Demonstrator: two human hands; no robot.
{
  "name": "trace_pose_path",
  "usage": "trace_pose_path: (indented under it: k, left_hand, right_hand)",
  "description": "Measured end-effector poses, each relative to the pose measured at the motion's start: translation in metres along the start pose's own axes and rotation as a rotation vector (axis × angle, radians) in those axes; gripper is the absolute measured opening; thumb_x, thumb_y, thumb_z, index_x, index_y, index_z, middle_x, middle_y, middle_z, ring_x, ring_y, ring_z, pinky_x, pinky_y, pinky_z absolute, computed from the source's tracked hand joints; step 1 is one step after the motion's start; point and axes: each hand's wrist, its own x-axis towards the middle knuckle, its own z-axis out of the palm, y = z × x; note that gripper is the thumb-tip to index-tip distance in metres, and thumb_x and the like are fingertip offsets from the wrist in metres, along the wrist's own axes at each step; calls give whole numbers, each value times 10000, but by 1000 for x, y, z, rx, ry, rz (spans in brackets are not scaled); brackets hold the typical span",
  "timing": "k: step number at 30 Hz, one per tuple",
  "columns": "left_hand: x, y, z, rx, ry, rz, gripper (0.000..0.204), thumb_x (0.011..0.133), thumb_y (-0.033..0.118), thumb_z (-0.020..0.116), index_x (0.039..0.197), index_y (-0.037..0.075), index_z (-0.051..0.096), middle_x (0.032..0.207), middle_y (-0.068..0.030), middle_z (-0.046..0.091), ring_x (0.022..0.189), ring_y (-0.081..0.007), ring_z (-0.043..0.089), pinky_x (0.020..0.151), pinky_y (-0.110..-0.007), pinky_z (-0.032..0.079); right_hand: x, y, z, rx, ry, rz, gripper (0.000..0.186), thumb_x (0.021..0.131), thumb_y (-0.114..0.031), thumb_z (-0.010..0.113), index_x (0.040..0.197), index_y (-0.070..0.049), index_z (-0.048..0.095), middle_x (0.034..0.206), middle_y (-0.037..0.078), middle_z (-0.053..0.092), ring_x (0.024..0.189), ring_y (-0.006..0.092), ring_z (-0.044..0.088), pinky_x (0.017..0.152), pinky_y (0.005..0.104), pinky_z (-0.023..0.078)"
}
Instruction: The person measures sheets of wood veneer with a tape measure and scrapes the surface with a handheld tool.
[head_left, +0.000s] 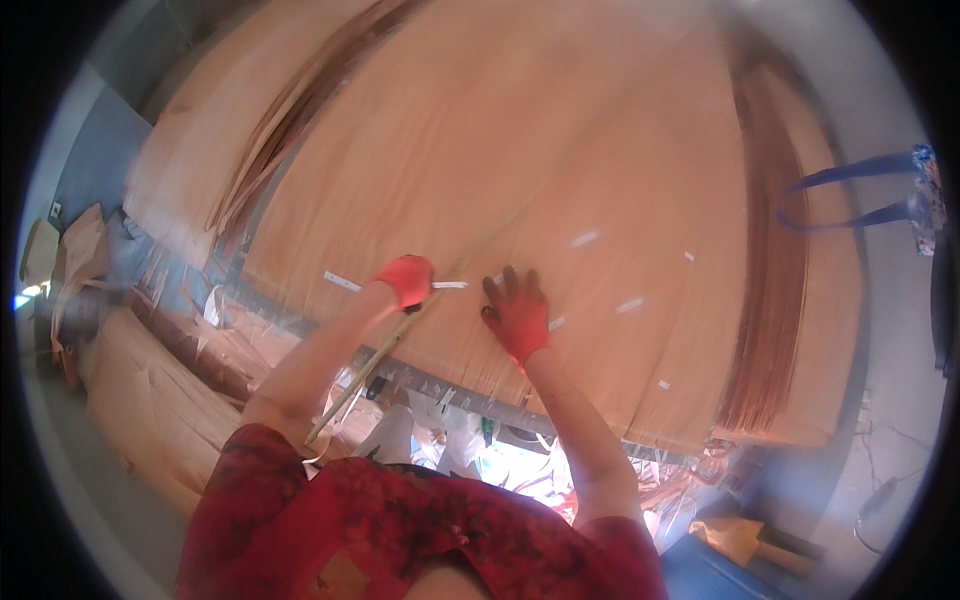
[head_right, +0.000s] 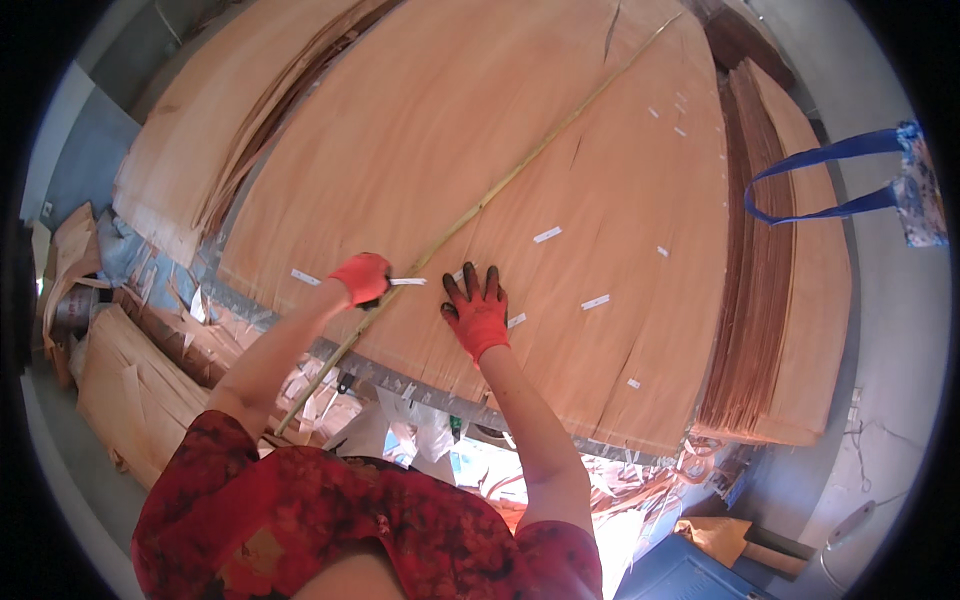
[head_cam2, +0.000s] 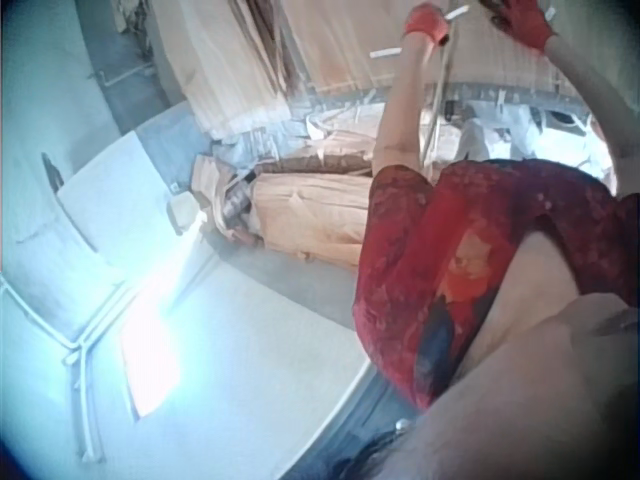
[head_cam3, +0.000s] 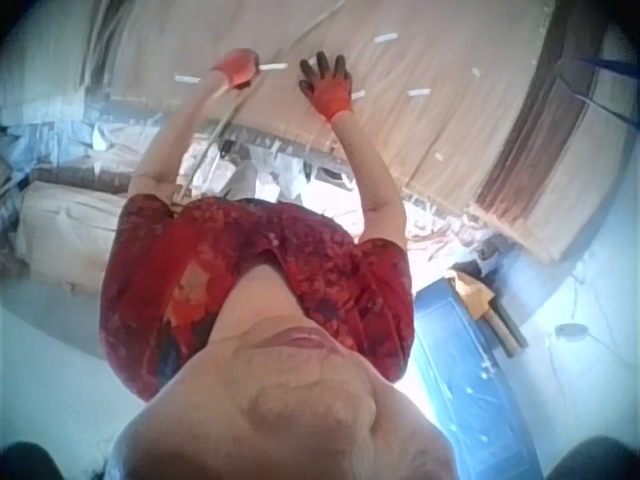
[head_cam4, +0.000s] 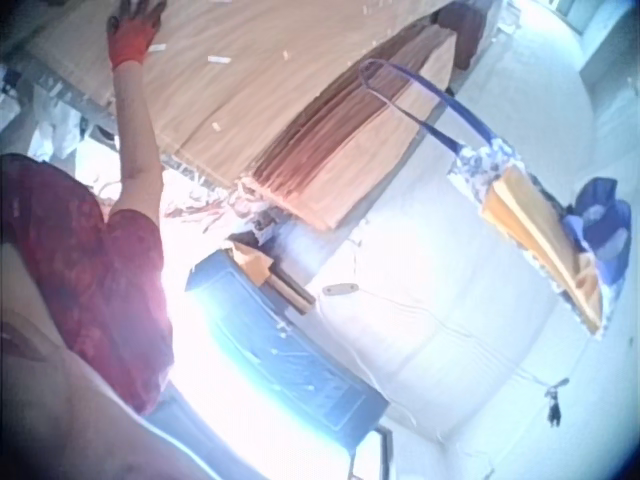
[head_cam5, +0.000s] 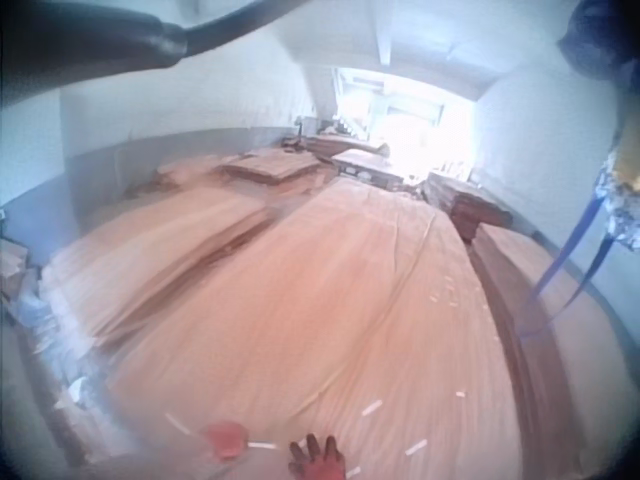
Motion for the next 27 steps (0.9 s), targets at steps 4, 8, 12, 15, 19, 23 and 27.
trace_pose_path:
  k: [4, 8, 12, 15, 19, 23, 27]
  left_hand:
    - [-63, -31, -69, -685, -38, -197, 169, 863, 176, 658, 894, 11, 678, 674, -107, 692, 476, -180, 631, 423, -316, 490]
    - [-127, -70, -87, -814, 96, -327, 174, 878, 185, 691, 921, 16, 692, 653, -108, 691, 412, -161, 579, 379, -285, 440]
    - [-172, -95, -60, -935, 94, -411, 202, 858, 199, 702, 962, 26, 702, 683, -135, 711, 428, -176, 600, 374, -287, 440]
    - [-189, -99, -41, -983, 100, -395, 212, 857, 184, 699, 972, 7, 693, 703, -153, 715, 436, -190, 608, 380, -294, 447]
    - [-198, -104, -30, -1025, 74, -388, 205, 863, 172, 698, 963, -7, 686, 713, -164, 715, 441, -201, 616, 383, -297, 454]
    - [-203, -114, -36, -1058, 78, -367, 194, 870, 157, 692, 959, -14, 682, 714, -164, 716, 455, -206, 630, 389, -301, 463]
    - [-209, -115, -48, -1063, 85, -314, 185, 881, 155, 679, 968, -8, 681, 720, -152, 719, 482, -198, 644, 409, -295, 477]
  right_hand:
    - [-7, 2, -9, -79, 149, -44, 533, 904, -415, 618, 1412, -282, 522, 1499, 120, 421, 1344, 485, 345, 992, 561, 416]
    - [6, -9, -21, 67, 201, 70, 538, 938, -438, 570, 1443, -266, 500, 1362, 149, 540, 1243, 427, 485, 948, 505, 479]
    - [33, -49, -39, 382, 27, 198, 513, 955, -480, 540, 1417, -256, 530, 1207, 191, 607, 1158, 382, 567, 929, 490, 496]
    - [46, -75, -36, 421, -56, 249, 492, 932, -510, 574, 1320, -208, 599, 1139, 212, 616, 1115, 373, 597, 912, 480, 504]
    - [59, -73, -20, 305, -84, 333, 439, 908, -462, 624, 1196, -131, 613, 1108, 202, 627, 1052, 369, 625, 893, 474, 515]
    - [61, -77, -13, 402, 11, 460, 351, 896, -345, 663, 1128, -87, 612, 1055, 188, 658, 1049, 322, 650, 836, 450, 537]
    - [37, -72, -19, 1251, 396, 641, 264, 917, -246, 667, 1126, -102, 593, 1084, 161, 667, 1019, 300, 670, 761, 422, 571]
